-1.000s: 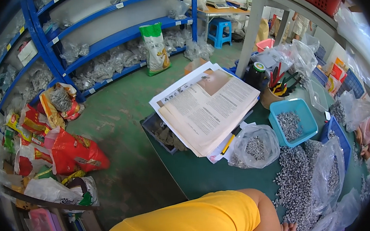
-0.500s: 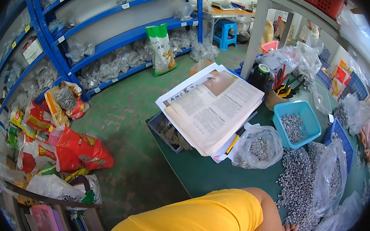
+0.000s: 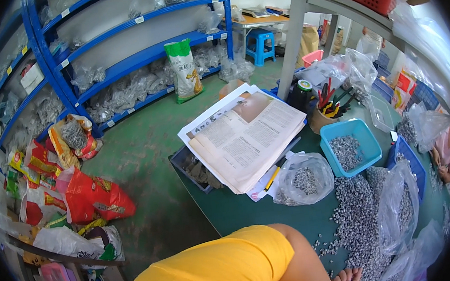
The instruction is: The person picks up, looks at, and sorts small metal parts from a large pile on a table, placing them into different plastic bags and containers.
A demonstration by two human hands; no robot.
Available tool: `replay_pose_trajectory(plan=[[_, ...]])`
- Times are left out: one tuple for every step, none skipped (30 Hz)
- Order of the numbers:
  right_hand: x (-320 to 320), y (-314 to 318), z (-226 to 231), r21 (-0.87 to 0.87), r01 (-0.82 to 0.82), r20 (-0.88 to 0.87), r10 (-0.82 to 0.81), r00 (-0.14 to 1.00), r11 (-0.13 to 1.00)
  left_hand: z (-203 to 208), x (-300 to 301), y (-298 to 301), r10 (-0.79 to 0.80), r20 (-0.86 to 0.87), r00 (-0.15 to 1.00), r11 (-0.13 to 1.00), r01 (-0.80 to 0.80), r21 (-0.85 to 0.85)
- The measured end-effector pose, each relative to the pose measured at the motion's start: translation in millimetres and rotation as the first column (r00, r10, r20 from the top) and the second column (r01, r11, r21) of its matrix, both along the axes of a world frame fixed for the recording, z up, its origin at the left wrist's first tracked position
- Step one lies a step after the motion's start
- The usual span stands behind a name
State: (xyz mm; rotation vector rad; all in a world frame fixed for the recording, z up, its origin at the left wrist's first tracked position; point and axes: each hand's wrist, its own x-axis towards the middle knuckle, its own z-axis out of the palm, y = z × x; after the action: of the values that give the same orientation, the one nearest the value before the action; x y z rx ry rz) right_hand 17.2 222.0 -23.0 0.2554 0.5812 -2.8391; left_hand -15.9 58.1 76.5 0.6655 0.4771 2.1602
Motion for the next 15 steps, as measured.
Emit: replay_pose_trajectory(plan=[[-4,18,-21,0.022,0.040,0.057,-0.041,0.998,0.999,-1,-1,0,-0.015,0.019,1.000,1.000,0.015,0.002],[-13,14,-19,0.010,-0.224,-0.272,0.218,0.937,0.975,-4,-2,-1,-0.028,0.047,0.998,1.000,0.028,0.007],[-5,7,-17,0.046,-0.004,-0.039,0.006,0.999,0.999,-8,-5,-3,-0.042,0.095,0.995,0.999,0.041,0.011],[-1,-38,23,0.110,0.147,0.099,-0.158,0.982,0.983,-13,-9,-6,-0.048,0.154,0.987,0.999,0.048,0.009],[3,-65,55,0.166,0.244,0.172,-0.271,0.947,0.956,-20,-13,-9,-0.065,0.229,0.971,0.998,0.064,0.009],[3,-80,75,0.199,0.329,0.218,-0.369,0.903,0.923,-25,-19,-12,-0.060,0.324,0.944,0.998,0.067,-0.010],[4,-87,90,0.199,0.388,0.251,-0.430,0.867,0.900,-33,-26,-24,0.014,0.441,0.897,0.995,0.033,-0.099],[7,-65,68,0.008,0.508,0.254,-0.493,0.832,0.861,-33,-26,-39,0.121,0.513,0.850,0.971,0.007,-0.240],[1,-45,43,-0.203,0.579,0.261,-0.527,0.809,0.789,-32,-32,-59,0.255,0.545,0.799,0.920,-0.028,-0.390],[2,-34,31,-0.254,0.605,0.188,-0.575,0.796,0.755,-36,-38,-69,0.275,0.577,0.769,0.928,-0.054,-0.370],[-1,-42,44,-0.350,0.623,0.276,-0.559,0.782,0.699,-41,-39,-80,0.326,0.601,0.730,0.919,-0.096,-0.383],[-1,-44,44,-0.347,0.594,0.201,-0.561,0.803,0.726,-42,-39,-95,0.327,0.611,0.721,0.918,-0.088,-0.387],[-2,-48,48,-0.373,0.535,0.169,-0.511,0.842,0.758,-47,-39,-101,0.371,0.658,0.655,0.910,-0.117,-0.397],[-10,-54,55,-0.518,0.565,0.280,-0.496,0.822,0.643,-48,-37,-112,0.390,0.651,0.651,0.907,-0.148,-0.395],[-16,-63,66,-0.504,0.537,0.289,-0.453,0.843,0.677,-57,-38,-124,0.328,0.673,0.663,0.937,-0.137,-0.321]])
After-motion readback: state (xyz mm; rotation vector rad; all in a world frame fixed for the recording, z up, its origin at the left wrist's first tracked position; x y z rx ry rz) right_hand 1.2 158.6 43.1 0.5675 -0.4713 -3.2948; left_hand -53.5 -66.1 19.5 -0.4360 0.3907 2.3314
